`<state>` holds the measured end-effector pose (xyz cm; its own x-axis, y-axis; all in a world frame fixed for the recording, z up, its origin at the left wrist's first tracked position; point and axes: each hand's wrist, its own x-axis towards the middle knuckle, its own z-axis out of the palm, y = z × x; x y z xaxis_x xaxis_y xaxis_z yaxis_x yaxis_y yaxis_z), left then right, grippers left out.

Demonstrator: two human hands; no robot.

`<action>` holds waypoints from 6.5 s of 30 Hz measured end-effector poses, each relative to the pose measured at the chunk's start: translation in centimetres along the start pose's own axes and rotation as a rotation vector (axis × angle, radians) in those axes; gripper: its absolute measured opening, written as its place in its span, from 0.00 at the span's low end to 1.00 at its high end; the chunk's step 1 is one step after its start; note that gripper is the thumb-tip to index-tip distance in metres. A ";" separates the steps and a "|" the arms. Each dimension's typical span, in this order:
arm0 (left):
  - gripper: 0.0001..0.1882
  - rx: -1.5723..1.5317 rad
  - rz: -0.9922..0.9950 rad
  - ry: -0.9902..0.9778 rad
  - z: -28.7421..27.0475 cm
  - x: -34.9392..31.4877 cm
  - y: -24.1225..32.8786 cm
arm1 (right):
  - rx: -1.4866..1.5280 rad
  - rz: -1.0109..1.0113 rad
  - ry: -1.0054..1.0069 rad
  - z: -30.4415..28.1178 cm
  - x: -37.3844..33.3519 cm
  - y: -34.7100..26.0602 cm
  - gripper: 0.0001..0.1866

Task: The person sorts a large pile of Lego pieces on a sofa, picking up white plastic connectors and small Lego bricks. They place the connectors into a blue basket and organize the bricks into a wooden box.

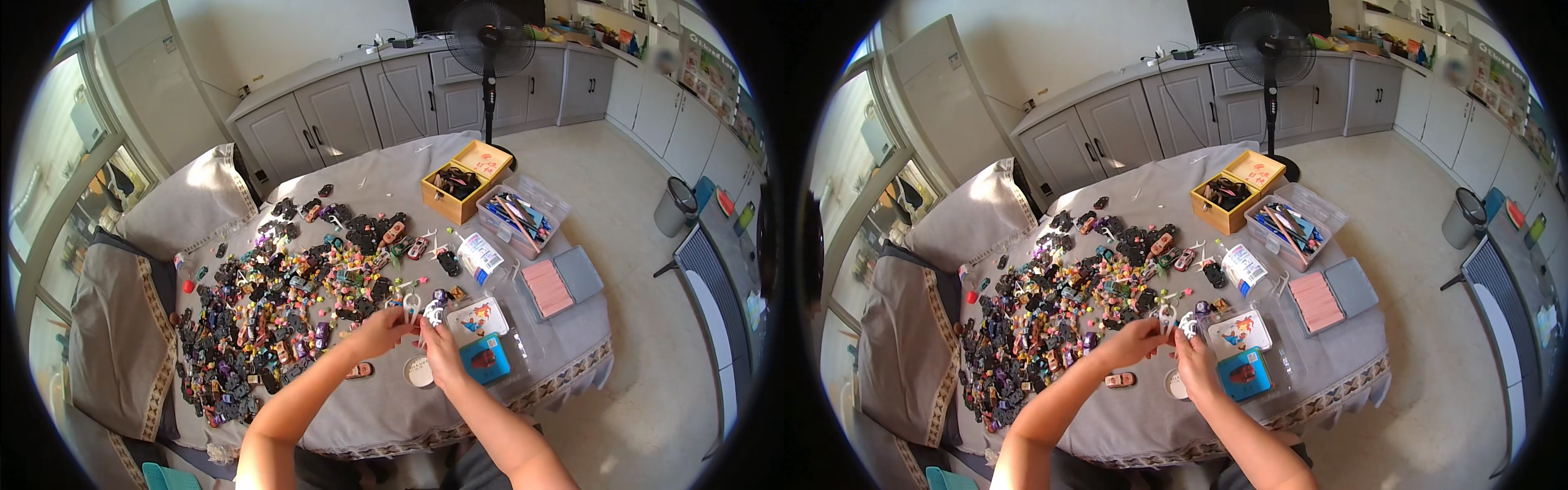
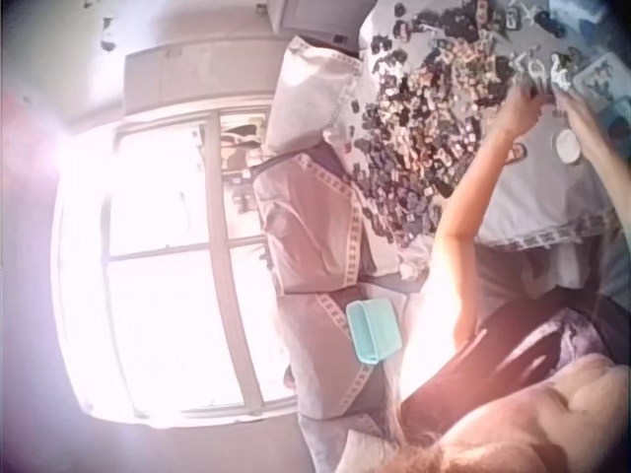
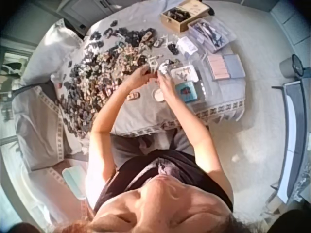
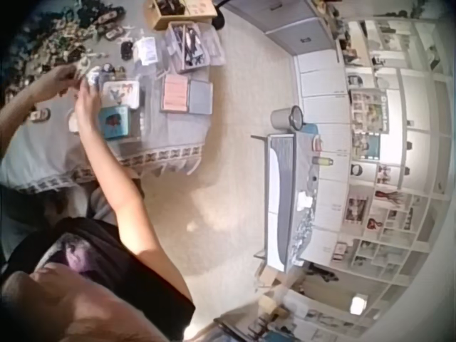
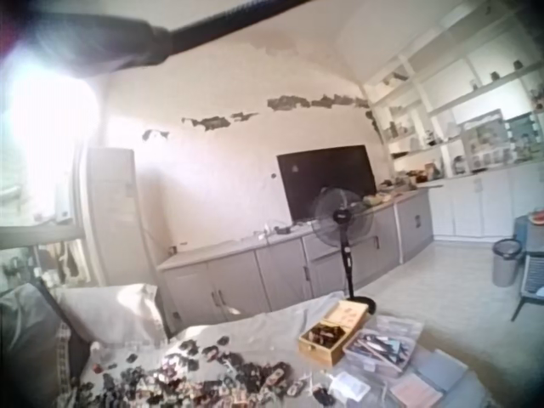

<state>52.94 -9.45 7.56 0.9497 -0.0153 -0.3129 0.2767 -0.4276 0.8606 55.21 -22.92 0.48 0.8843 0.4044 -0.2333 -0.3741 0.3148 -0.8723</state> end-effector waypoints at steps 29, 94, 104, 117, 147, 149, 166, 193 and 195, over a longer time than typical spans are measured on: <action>0.10 0.585 -0.100 0.712 -0.7 3.5 -6.7 | 0.322 0.167 -0.050 -0.4 -0.2 -1.3 0.13; 0.15 1.024 1.058 0.318 -1.0 -2.3 -1.7 | -0.513 -0.336 -0.113 0.6 -0.8 -0.4 0.12; 0.07 0.755 0.431 0.547 0.5 -1.8 -5.3 | -0.076 -0.040 -0.078 -0.1 -0.5 -2.1 0.14; 0.06 -0.271 0.056 0.620 3.8 -2.9 -6.9 | -0.346 -0.227 -0.046 0.5 -0.5 -0.1 0.17; 0.15 1.084 0.292 0.778 -7.4 1.2 -9.1 | 0.173 0.077 -0.081 0.3 -0.2 -2.4 0.14; 0.13 1.099 0.238 0.834 -8.6 0.7 -10.7 | 0.173 0.091 -0.092 0.6 -0.4 -2.5 0.14; 0.12 1.279 0.105 0.179 -6.1 7.9 -8.2 | 0.096 0.077 -0.146 0.1 -0.3 -2.4 0.14; 0.06 -1.026 -0.189 0.179 -1.2 -4.9 -5.0 | -0.376 -0.186 -0.275 1.4 -1.2 -0.4 0.12; 0.04 -1.104 -0.228 0.148 -1.1 -5.2 -4.6 | -0.440 -0.244 -0.305 1.6 -2.0 -1.8 0.11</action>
<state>46.86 -6.37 5.69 0.8485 0.0990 -0.5199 0.3538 0.6246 0.6962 53.66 -22.90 3.18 0.7855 0.6144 0.0742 0.0390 0.0705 -0.9968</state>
